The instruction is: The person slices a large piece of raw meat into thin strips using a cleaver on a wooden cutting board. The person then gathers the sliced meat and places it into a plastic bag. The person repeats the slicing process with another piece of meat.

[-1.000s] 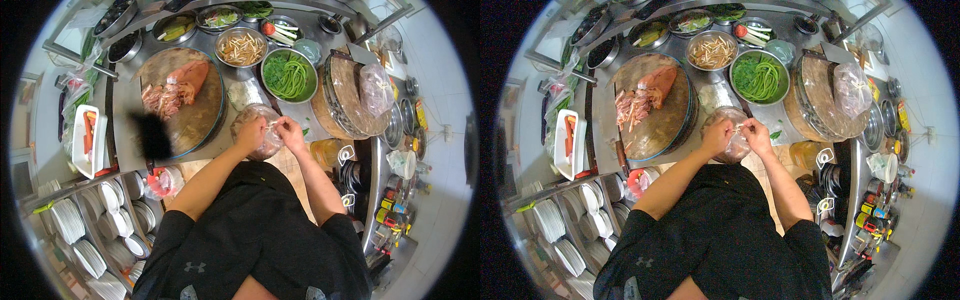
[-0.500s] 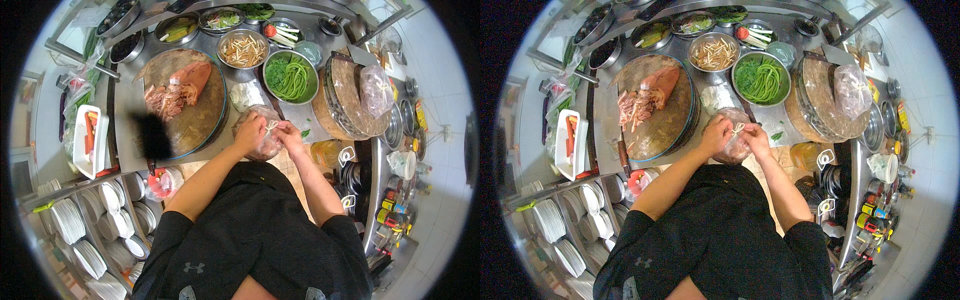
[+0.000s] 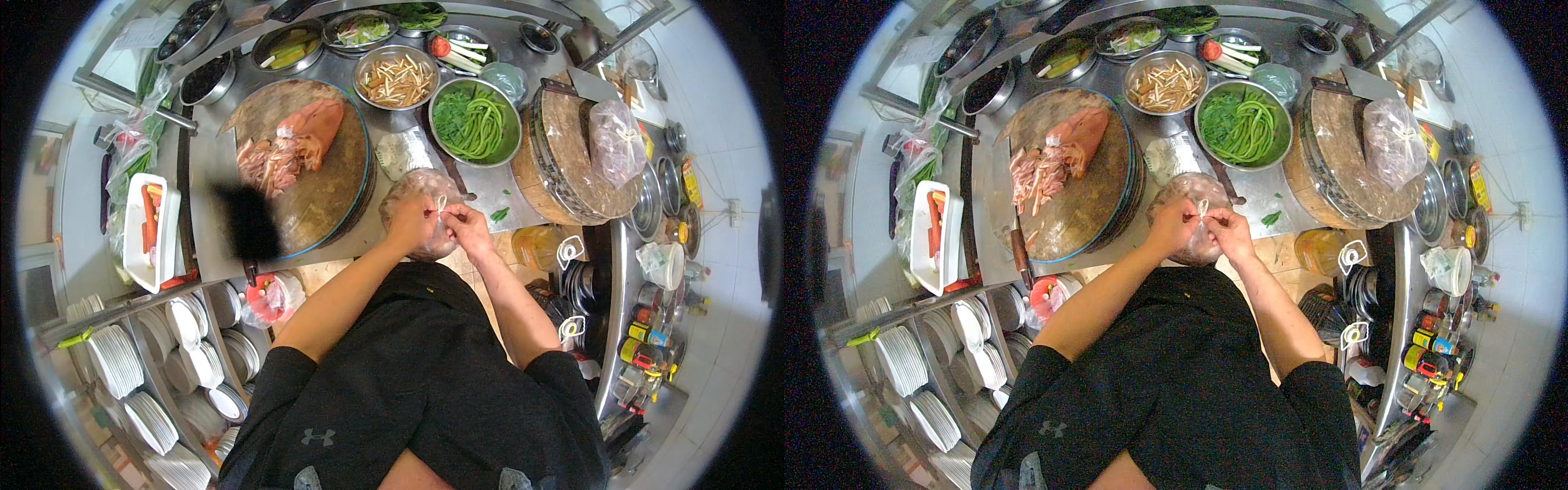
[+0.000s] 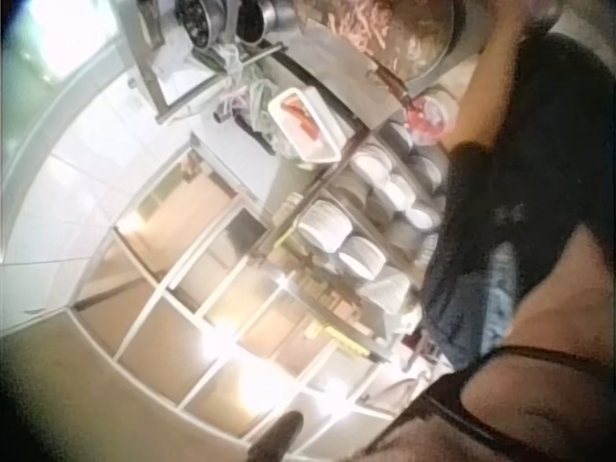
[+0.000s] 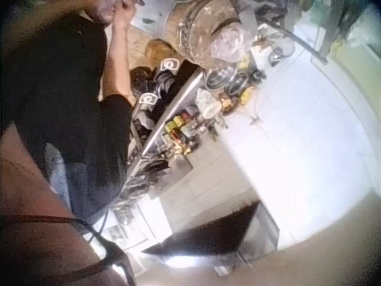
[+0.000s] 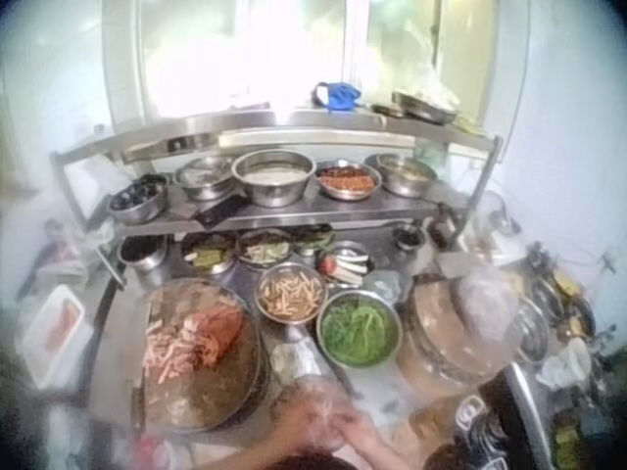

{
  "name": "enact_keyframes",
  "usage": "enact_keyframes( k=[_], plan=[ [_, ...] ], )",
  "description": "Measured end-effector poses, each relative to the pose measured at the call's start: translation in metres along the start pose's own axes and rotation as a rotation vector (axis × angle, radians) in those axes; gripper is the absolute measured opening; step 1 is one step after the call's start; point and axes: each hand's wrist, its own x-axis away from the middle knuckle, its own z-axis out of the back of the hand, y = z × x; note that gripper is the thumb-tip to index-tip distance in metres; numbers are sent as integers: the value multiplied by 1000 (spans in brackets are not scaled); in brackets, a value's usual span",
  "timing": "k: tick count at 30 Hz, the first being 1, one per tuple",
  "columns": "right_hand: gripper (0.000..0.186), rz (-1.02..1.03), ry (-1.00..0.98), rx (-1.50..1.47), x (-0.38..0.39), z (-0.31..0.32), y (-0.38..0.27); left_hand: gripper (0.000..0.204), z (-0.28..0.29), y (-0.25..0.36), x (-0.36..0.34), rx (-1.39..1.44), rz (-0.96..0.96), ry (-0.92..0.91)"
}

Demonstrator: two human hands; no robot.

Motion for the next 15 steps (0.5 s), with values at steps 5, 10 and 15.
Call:
enact_keyframes(
  k=[5,10,15],
  plan=[
    [11,72,17,83,1,0,3,11,-8,-9,-4,95,110,-36],
    [11,76,5,40,3,0,5,11,-6,-13,-4,180,128,-66],
    [12,332,25,246,-6,-1,20,11,6,-15,-6,384,304,-141]
  ],
)
